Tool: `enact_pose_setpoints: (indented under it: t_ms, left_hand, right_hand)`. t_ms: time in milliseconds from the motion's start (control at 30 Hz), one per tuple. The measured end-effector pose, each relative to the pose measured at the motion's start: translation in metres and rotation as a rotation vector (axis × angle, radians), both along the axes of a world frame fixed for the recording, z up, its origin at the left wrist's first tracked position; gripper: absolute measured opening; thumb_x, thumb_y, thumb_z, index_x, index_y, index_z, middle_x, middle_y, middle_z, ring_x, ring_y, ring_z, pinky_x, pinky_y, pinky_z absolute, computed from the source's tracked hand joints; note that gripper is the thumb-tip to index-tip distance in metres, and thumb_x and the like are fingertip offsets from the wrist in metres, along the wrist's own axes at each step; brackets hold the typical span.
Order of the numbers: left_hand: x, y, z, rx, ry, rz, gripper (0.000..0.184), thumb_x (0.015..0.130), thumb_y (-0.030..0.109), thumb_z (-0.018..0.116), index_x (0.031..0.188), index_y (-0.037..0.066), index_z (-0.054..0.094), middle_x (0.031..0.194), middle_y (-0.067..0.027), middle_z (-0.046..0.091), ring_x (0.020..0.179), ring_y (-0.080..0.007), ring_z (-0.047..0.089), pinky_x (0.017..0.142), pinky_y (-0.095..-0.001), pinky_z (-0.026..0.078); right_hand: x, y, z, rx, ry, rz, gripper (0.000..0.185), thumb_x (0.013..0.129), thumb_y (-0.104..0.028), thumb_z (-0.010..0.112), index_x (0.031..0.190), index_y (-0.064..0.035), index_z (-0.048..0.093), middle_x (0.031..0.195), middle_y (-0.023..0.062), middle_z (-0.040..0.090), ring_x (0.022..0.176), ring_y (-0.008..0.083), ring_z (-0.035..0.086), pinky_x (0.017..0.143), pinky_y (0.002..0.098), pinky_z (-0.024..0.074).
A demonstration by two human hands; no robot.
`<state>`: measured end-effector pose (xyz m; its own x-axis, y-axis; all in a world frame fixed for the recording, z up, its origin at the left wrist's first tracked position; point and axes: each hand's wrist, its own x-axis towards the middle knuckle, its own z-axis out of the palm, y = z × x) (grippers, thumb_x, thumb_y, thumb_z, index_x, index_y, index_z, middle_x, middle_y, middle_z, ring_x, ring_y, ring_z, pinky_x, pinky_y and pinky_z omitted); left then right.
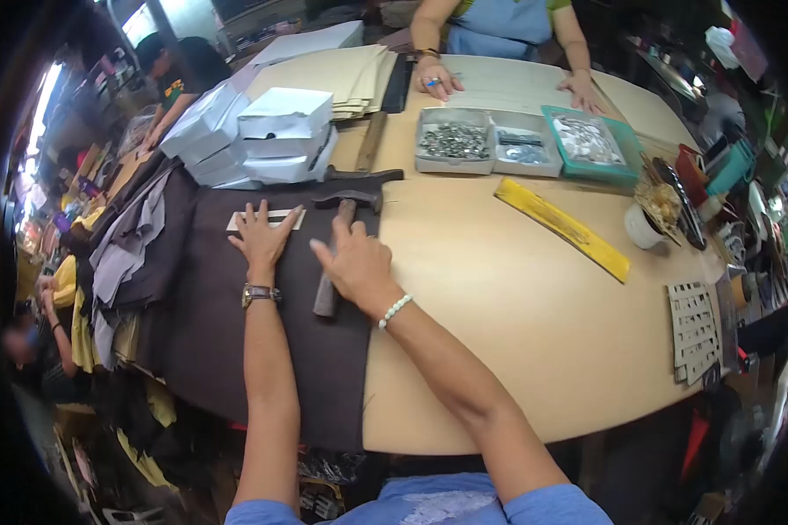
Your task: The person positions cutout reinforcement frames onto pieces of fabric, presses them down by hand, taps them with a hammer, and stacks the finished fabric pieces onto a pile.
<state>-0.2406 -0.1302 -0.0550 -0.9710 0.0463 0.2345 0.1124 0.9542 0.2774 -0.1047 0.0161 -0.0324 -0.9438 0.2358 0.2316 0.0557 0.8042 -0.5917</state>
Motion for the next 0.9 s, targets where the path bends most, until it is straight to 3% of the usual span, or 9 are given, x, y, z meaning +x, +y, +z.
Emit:
enact_pose_setpoints:
  t_ms: [167, 300, 400, 467, 533, 567, 633, 767, 900]
  left_hand:
    - [-0.013, -0.004, -0.011, -0.139, 0.009, 0.040, 0.086, 0.077, 0.074, 0.045, 0.138, 0.015, 0.042, 0.148, -0.0150, 0.030, 0.139, -0.0352, 0.021, 0.104, -0.0680, 0.013]
    - [-0.054, -0.028, -0.034, -0.265, 0.108, -0.052, 0.075, 0.081, 0.071, 0.041, 0.133, 0.018, 0.047, 0.137, -0.0138, 0.044, 0.128, -0.0345, 0.040, 0.097, -0.0670, 0.026]
    - [-0.083, -0.043, -0.054, -0.705, 0.229, -0.189, 0.051, 0.088, 0.039, 0.043, 0.138, 0.035, 0.033, 0.141, -0.0107, 0.040, 0.126, -0.0371, 0.041, 0.087, -0.0689, 0.036]
    - [-0.087, -0.052, -0.054, -0.958, 0.312, -0.224, 0.060, 0.093, 0.018, 0.044, 0.141, 0.047, 0.023, 0.144, -0.0087, 0.037, 0.124, -0.0389, 0.042, 0.080, -0.0702, 0.043]
    - [-0.071, -0.038, -0.037, -0.963, 0.329, -0.086, 0.056, 0.094, 0.019, 0.042, 0.140, 0.047, 0.026, 0.146, -0.0070, 0.034, 0.126, -0.0402, 0.038, 0.077, -0.0758, 0.039]
    - [-0.048, -0.021, -0.018, -1.053, 0.319, -0.052, 0.052, 0.095, 0.030, 0.043, 0.143, 0.039, 0.025, 0.146, -0.0071, 0.033, 0.128, -0.0388, 0.037, 0.079, -0.0774, 0.036]
    - [-0.112, -0.044, -0.048, -0.581, 0.662, -0.113, 0.059, 0.093, 0.046, 0.043, 0.146, 0.029, 0.024, 0.146, -0.0081, 0.034, 0.128, -0.0370, 0.037, 0.083, -0.0782, 0.031]
    - [-0.091, -0.020, -0.035, -0.552, 0.533, -0.161, 0.069, 0.091, 0.056, 0.042, 0.147, 0.021, 0.022, 0.146, -0.0090, 0.034, 0.130, -0.0338, 0.036, 0.088, -0.0761, 0.028]
    - [-0.027, 0.012, -0.024, -0.573, 0.481, -0.211, 0.067, 0.093, 0.055, 0.039, 0.148, 0.023, 0.020, 0.150, -0.0083, 0.028, 0.135, -0.0321, 0.030, 0.093, -0.0739, 0.026]
  right_hand:
    - [0.095, 0.042, -0.002, 0.127, -0.059, 0.072, 0.052, 0.084, -0.037, 0.061, 0.122, -0.0042, 0.050, 0.098, 0.0153, 0.056, 0.090, 0.0325, 0.059, 0.074, 0.0448, 0.0491]
    - [0.228, 0.105, -0.009, 0.282, -0.067, -0.146, 0.052, 0.078, -0.031, 0.066, 0.119, -0.0025, 0.052, 0.106, 0.0146, 0.056, 0.104, 0.0306, 0.053, 0.089, 0.0433, 0.0434]
    - [0.341, 0.142, -0.028, 0.365, 0.054, -0.465, 0.051, 0.077, -0.027, 0.065, 0.118, 0.0008, 0.052, 0.118, 0.0206, 0.052, 0.113, 0.0349, 0.048, 0.094, 0.0439, 0.0395]
    - [0.407, 0.158, -0.034, 0.404, 0.038, -0.772, 0.051, 0.081, -0.027, 0.061, 0.121, 0.0015, 0.050, 0.126, 0.0229, 0.048, 0.117, 0.0379, 0.045, 0.098, 0.0463, 0.0362]
    - [0.462, 0.180, -0.047, 0.388, 0.033, -1.090, 0.050, 0.087, -0.030, 0.056, 0.126, 0.0010, 0.047, 0.131, 0.0234, 0.044, 0.121, 0.0398, 0.042, 0.101, 0.0496, 0.0329]
    - [0.488, 0.192, -0.064, 0.320, 0.044, -1.237, 0.050, 0.091, -0.031, 0.052, 0.129, 0.0002, 0.045, 0.134, 0.0233, 0.041, 0.124, 0.0406, 0.039, 0.103, 0.0515, 0.0305]
    - [0.527, 0.212, -0.092, 0.304, -0.203, -1.405, 0.052, 0.094, -0.034, 0.047, 0.134, -0.0023, 0.040, 0.139, 0.0220, 0.038, 0.129, 0.0389, 0.035, 0.106, 0.0551, 0.0256]
    - [0.562, 0.238, -0.138, 0.287, -0.480, -1.425, 0.054, 0.095, -0.037, 0.043, 0.139, -0.0061, 0.036, 0.146, 0.0182, 0.032, 0.134, 0.0354, 0.029, 0.106, 0.0586, 0.0238]
    - [0.575, 0.248, -0.173, 0.131, -0.426, -1.466, 0.051, 0.096, -0.036, 0.041, 0.137, -0.0055, 0.041, 0.146, 0.0179, 0.032, 0.135, 0.0328, 0.029, 0.106, 0.0574, 0.0240]
